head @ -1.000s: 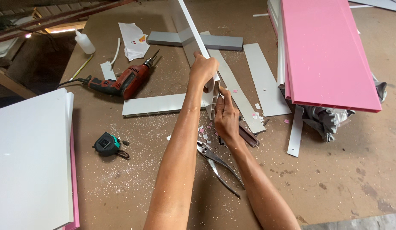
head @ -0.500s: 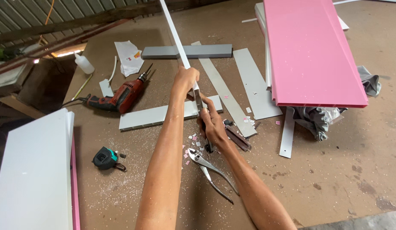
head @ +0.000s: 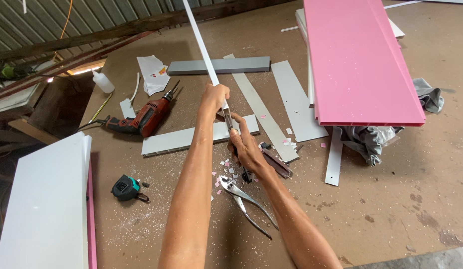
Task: The person uses pliers and a utility knife to remove small metal fasteners and plastic debris from the edges of white and pink plastic panels.
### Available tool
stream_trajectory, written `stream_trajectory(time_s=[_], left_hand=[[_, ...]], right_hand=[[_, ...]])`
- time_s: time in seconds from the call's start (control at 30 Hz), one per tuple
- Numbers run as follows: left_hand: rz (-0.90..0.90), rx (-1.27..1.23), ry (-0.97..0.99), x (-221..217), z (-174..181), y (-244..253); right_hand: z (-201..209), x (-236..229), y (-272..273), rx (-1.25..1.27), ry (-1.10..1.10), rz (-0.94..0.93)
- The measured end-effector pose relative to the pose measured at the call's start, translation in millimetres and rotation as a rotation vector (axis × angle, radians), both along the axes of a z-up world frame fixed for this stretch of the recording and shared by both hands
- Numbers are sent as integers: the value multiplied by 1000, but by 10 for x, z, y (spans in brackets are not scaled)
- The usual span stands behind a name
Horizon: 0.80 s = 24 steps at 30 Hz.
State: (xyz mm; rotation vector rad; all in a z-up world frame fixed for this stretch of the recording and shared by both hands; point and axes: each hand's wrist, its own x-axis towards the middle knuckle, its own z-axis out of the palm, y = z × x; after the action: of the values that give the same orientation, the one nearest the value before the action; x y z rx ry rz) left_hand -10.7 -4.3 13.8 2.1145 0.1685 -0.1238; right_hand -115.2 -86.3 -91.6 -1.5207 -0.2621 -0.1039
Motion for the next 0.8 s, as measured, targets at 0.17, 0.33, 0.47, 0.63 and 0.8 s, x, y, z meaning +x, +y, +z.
stream_trajectory(time_s=[0.17, 0.33, 0.47, 0.63, 0.8], left_hand=[[-16, 8, 1, 156, -183, -11], [-17, -28, 1, 64, -95, 51], [2, -63, 13, -242, 235, -19], [2, -92, -21, 87, -132, 18], [-11, -80, -10, 101, -136, 65]], right_hand=[[-69, 59, -52, -63, -15, 8], [-180, 149, -59, -88, -11, 8], [-309, 239, -52, -120, -38, 0], [-310, 201, 79, -336, -64, -145], [-190, 95, 181, -366, -87, -232]])
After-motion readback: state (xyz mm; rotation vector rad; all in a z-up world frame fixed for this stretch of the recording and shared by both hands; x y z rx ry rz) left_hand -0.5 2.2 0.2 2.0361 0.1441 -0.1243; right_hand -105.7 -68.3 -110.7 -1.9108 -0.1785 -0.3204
